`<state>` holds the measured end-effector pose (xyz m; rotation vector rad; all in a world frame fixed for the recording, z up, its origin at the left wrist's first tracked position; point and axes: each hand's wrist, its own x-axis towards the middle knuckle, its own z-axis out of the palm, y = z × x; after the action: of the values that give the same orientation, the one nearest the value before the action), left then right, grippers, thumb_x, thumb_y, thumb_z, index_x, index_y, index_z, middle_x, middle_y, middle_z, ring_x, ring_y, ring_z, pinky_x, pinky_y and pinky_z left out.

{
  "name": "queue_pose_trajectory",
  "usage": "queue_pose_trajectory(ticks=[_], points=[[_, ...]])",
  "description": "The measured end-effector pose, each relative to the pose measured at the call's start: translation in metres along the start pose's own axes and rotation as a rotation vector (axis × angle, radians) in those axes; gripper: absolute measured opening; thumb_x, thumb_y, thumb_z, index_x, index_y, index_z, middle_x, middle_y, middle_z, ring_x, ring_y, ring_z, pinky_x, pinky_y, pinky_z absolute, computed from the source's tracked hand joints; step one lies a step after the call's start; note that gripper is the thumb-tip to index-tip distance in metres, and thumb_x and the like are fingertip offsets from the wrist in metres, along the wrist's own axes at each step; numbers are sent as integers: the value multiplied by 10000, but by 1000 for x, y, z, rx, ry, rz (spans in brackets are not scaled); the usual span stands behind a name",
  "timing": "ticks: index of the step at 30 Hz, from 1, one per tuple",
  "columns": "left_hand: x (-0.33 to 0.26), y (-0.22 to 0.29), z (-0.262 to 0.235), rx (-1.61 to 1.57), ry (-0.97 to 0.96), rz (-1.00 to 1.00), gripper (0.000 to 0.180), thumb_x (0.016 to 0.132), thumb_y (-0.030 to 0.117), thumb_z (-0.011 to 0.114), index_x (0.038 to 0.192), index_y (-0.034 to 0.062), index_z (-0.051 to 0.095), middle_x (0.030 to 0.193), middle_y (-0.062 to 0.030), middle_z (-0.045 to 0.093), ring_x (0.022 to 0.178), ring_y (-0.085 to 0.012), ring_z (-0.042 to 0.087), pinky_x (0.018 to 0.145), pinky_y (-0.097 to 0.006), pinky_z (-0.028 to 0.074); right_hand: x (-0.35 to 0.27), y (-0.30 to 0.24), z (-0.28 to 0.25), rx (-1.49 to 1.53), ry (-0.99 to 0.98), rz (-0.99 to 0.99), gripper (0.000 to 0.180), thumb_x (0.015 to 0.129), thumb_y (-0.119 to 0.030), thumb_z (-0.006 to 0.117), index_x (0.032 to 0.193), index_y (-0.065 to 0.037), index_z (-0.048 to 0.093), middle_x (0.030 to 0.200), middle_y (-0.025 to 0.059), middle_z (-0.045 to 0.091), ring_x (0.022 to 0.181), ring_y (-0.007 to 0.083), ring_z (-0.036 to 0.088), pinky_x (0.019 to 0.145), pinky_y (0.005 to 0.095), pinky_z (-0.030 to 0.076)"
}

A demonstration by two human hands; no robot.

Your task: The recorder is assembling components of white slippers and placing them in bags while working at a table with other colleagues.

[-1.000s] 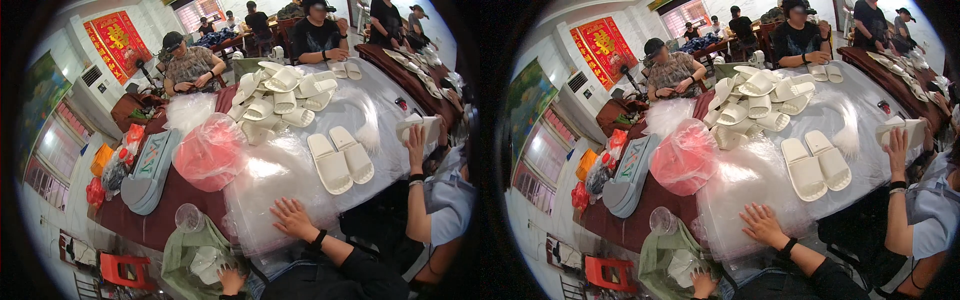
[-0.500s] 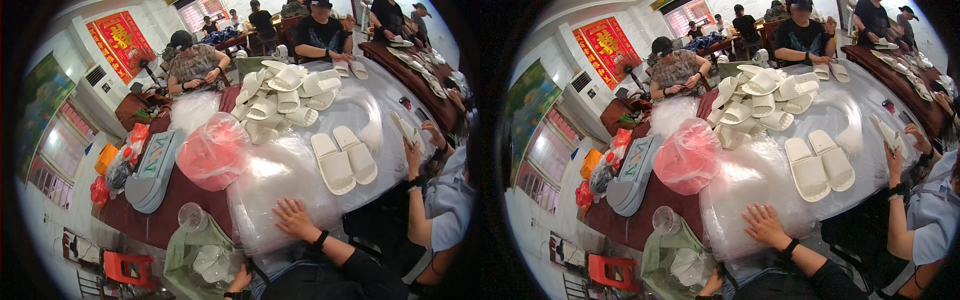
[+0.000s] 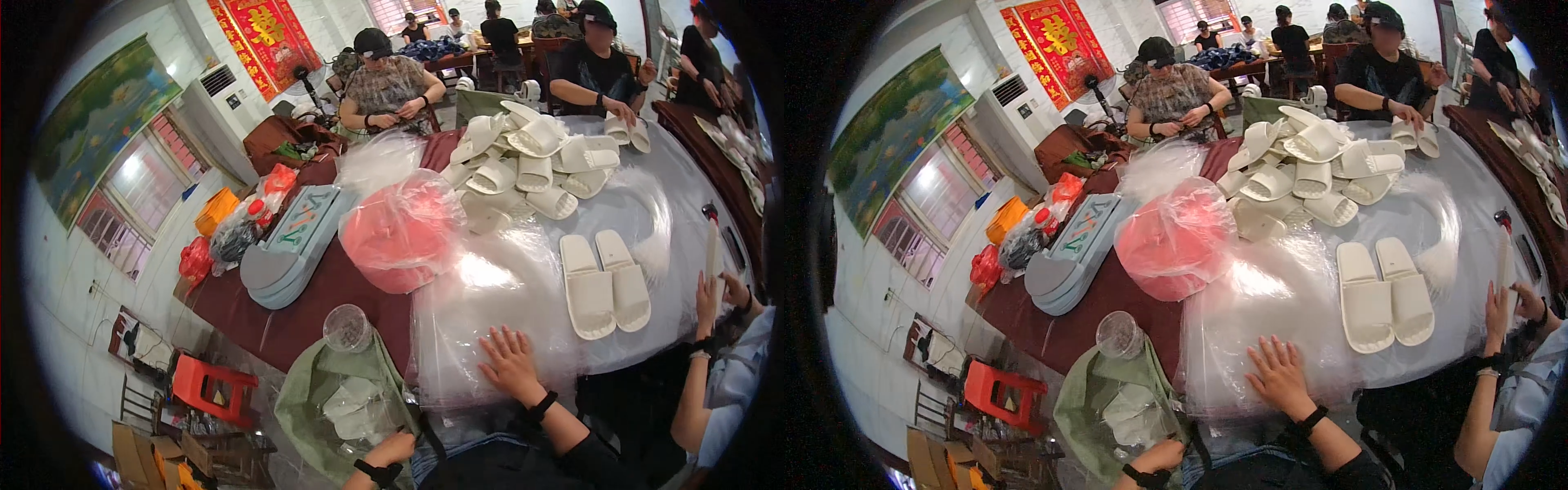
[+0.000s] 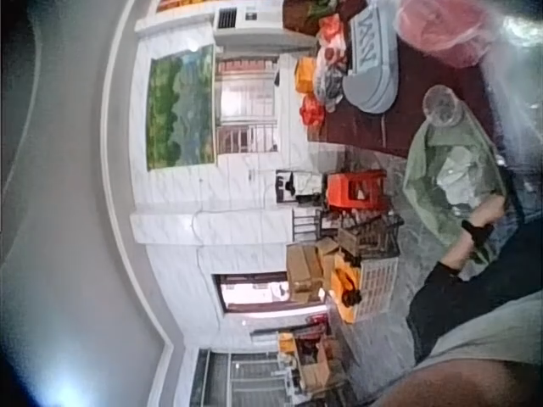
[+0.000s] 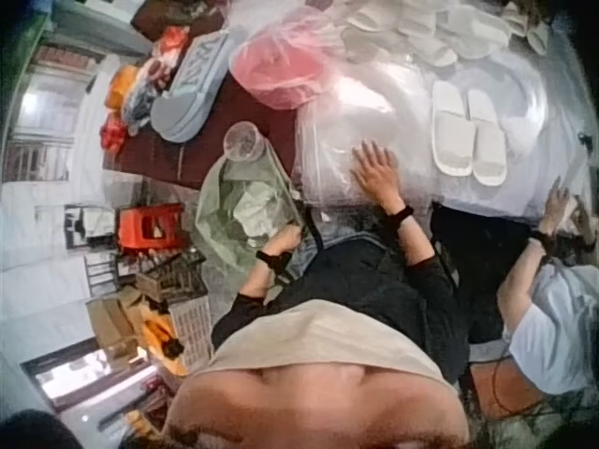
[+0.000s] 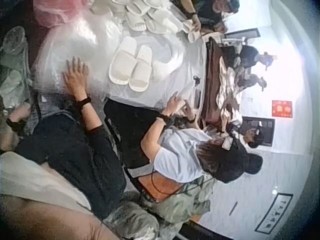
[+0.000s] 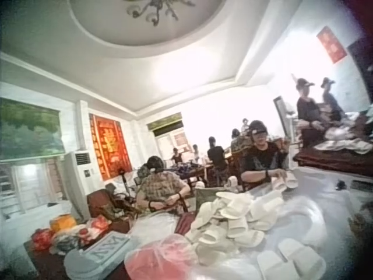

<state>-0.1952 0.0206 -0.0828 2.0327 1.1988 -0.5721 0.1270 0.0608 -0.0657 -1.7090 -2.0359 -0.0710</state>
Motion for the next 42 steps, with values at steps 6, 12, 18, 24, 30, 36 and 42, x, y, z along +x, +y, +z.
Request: queue_pose_trajectory(ticks=[6,12,18,24,30,36,42], points=[[-30,27,-27,-101,491,65,159,822,118,480,762,-11,551,690,-259,580,693,-448,575,631,-519,463,-1,-1,-4,-19,-3,20,511,895,-439,498,1321,-157,489,1403,118,414,1327,321,319,1101,494,164],[-43,82,-69,-36,88,76,166,861,162,525,904,1,526,806,-245,579,758,-418,560,658,-454,446,-2,7,4,-58,9,71,505,903,-450,481,1320,-165,493,1395,111,422,1317,302,335,1091,491,186],[-54,141,-101,-393,909,319,148,884,199,593,881,54,619,681,-127,616,593,-274,600,542,-369,451,1,4,3,-51,20,44,522,915,-464,446,1341,-163,460,1419,107,388,1313,294,344,1076,495,220],[35,131,-103,73,841,526,310,836,110,579,1137,42,553,1177,-185,516,1149,-354,457,973,-467,324,-6,11,13,-3,12,37,545,926,-454,445,1387,-167,395,1451,108,344,1341,297,306,1093,483,204],[73,140,-85,224,1027,468,325,837,122,566,1151,46,541,1394,-241,354,1347,-379,271,1098,-547,161,-4,11,18,79,31,-19,550,919,-450,454,1376,-150,400,1458,126,314,1347,316,286,1093,491,211],[76,133,-73,197,843,383,292,829,186,584,1096,70,617,1358,-220,414,1302,-413,315,1077,-562,161,2,23,9,80,-88,-15,558,916,-402,488,1404,-166,358,1474,122,289,1354,299,276,1103,475,205],[84,117,-69,400,1172,476,252,879,256,572,1082,130,652,1127,-145,614,1003,-309,562,858,-477,428,18,63,-25,232,50,-37,494,867,-307,584,1298,-94,472,1414,146,362,1305,300,348,1079,466,268]])
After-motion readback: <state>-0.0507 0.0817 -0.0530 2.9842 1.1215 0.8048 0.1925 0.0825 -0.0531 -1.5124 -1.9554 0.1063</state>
